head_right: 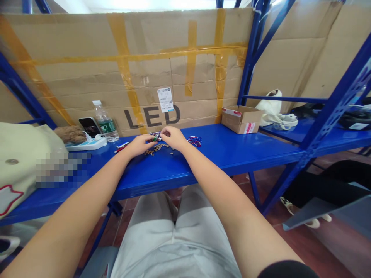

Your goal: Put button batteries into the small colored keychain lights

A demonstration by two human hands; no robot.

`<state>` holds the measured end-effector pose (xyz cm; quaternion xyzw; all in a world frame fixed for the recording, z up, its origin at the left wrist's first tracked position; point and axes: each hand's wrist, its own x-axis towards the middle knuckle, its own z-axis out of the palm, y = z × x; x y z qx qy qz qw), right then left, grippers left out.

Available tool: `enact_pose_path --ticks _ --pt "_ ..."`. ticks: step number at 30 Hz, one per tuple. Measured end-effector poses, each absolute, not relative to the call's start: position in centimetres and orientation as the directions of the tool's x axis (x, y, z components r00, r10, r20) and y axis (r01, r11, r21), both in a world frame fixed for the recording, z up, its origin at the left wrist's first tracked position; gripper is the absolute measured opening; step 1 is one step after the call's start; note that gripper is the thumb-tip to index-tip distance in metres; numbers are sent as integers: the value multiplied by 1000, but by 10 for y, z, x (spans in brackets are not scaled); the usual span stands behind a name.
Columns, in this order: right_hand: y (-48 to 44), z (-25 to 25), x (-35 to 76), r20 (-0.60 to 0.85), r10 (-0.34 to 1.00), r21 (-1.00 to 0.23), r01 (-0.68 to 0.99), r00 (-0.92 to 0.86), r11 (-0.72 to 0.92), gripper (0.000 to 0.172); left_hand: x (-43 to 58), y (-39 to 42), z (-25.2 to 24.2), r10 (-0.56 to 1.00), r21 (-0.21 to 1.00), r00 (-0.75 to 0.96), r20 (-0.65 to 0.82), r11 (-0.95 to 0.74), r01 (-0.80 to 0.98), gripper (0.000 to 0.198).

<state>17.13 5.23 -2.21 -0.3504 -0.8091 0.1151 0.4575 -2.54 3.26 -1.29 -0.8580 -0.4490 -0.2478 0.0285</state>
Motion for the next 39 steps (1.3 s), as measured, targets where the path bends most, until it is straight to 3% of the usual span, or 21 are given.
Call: enact_pose_path --ticks 4,12,22,27,34,39 --pt "48 -24 170 640 633 -441 467 -435 766 15 -22 29 -11 725 176 534 436 -650 739 25" --pt "30 -13 177 534 591 -47 677 -604 735 17 -25 28 -10 692 130 634 346 -704 698 32" --pt "25 -14 172 417 622 177 731 -663 659 21 -28 26 -6 785 293 567 249 -619 729 41" --pt "21 -11 175 410 617 161 719 -672 676 25 -27 23 -4 811 355 537 231 -584 730 42" --pt "25 -12 179 409 624 20 690 -666 724 24 -29 21 -5 851 551 476 222 -513 658 41" --pt "27 -14 176 435 619 -82 655 -654 751 22 -34 22 -4 851 552 481 211 -510 660 41"
